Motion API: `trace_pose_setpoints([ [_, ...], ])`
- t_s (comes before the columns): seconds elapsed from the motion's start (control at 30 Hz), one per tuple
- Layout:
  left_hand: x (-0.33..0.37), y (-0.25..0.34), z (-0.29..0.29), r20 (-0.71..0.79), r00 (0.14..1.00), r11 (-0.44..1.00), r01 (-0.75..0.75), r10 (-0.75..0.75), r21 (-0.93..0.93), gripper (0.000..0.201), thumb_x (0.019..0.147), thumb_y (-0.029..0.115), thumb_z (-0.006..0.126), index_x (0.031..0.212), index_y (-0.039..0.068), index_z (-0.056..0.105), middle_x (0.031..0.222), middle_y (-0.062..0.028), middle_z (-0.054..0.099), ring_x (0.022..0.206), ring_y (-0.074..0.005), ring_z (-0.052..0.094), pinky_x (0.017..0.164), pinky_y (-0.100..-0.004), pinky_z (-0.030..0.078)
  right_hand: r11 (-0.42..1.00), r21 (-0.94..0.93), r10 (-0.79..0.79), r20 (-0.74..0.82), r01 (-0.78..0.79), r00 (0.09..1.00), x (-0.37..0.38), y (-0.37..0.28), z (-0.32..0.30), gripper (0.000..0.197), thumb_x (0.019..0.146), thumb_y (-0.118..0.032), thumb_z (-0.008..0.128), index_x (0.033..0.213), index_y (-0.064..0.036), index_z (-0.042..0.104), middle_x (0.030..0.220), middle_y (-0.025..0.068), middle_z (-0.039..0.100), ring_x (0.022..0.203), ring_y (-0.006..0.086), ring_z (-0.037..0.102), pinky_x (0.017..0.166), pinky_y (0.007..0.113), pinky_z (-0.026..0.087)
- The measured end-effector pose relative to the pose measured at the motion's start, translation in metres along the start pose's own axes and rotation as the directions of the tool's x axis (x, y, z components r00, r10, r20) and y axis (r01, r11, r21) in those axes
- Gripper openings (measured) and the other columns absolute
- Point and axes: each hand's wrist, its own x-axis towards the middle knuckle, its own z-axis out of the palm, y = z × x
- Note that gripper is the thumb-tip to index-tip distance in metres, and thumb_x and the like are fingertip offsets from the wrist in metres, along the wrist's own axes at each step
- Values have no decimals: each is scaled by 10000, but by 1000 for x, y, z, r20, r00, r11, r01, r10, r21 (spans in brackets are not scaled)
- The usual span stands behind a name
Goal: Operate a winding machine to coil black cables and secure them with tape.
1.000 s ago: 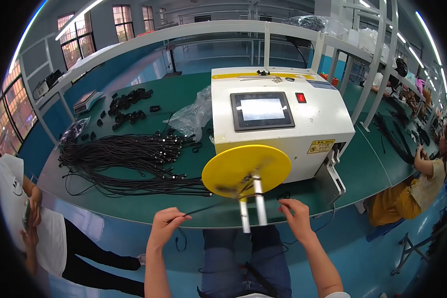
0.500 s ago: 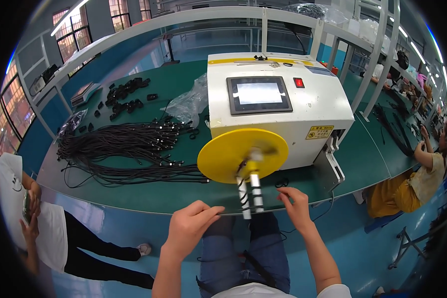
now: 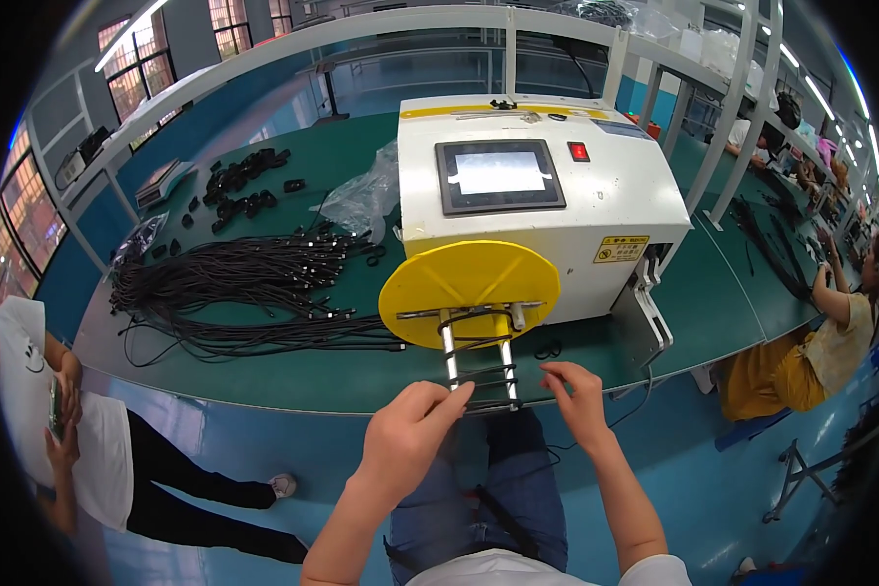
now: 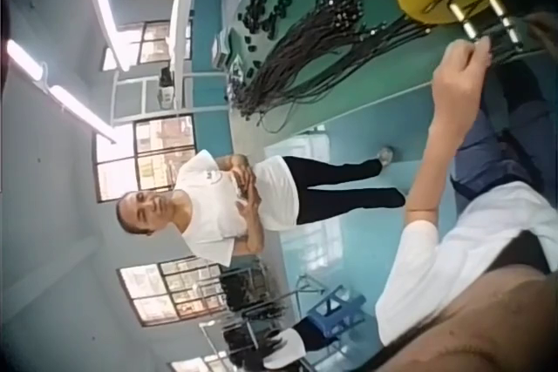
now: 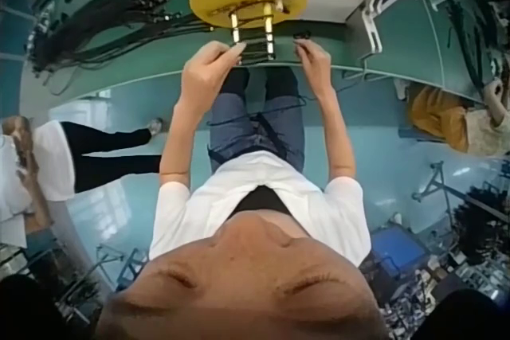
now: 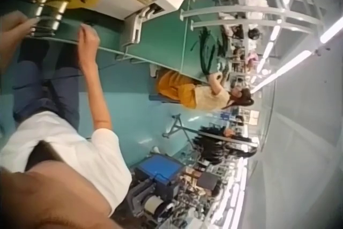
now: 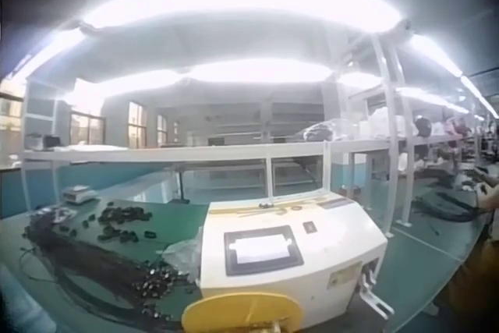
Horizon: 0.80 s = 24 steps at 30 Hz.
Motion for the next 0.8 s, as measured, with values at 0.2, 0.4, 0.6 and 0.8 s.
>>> trace_pose_setpoints([
  [0.2, -9, 2, 6, -37, 998, 998, 58, -59, -33, 316, 682, -54, 710, 984, 36, 682, 755, -72, 557, 623, -173, 550, 537, -249, 438, 999, 38, 29, 12, -29, 1000, -1, -4, -1, 138, 823, -7, 593, 951, 15, 642, 785, 109, 657, 712, 202, 641, 652, 286, 492],
  [0.4, -21, -8, 12, -151, 987, 990, 27, -48, -135, 275, 678, -49, 725, 937, 39, 694, 771, -70, 587, 638, -173, 569, 539, -244, 452, 938, 341, 37, 67, -57, 997, 0, -52, -10, 151, 789, 25, 626, 940, 28, 643, 824, 115, 663, 736, 180, 652, 674, 259, 509],
  [0.6, -20, -15, 9, -110, 994, 989, -35, 20, -141, 244, 683, -51, 724, 910, 29, 692, 804, -73, 612, 663, -173, 587, 555, -240, 467, 947, 294, -166, 100, 131, 981, 4, -82, -11, 219, 724, 77, 668, 935, 20, 646, 839, 113, 662, 753, 183, 648, 664, 262, 520],
  [0.8, -19, -22, 2, -36, 999, 972, -41, 34, -230, 246, 688, -78, 711, 915, 12, 680, 832, -74, 624, 690, -177, 605, 605, -239, 493, 957, 220, -219, 131, 187, 967, 8, -87, -15, 243, 711, 97, 668, 941, 19, 649, 844, 118, 656, 753, 192, 645, 668, 266, 529],
])
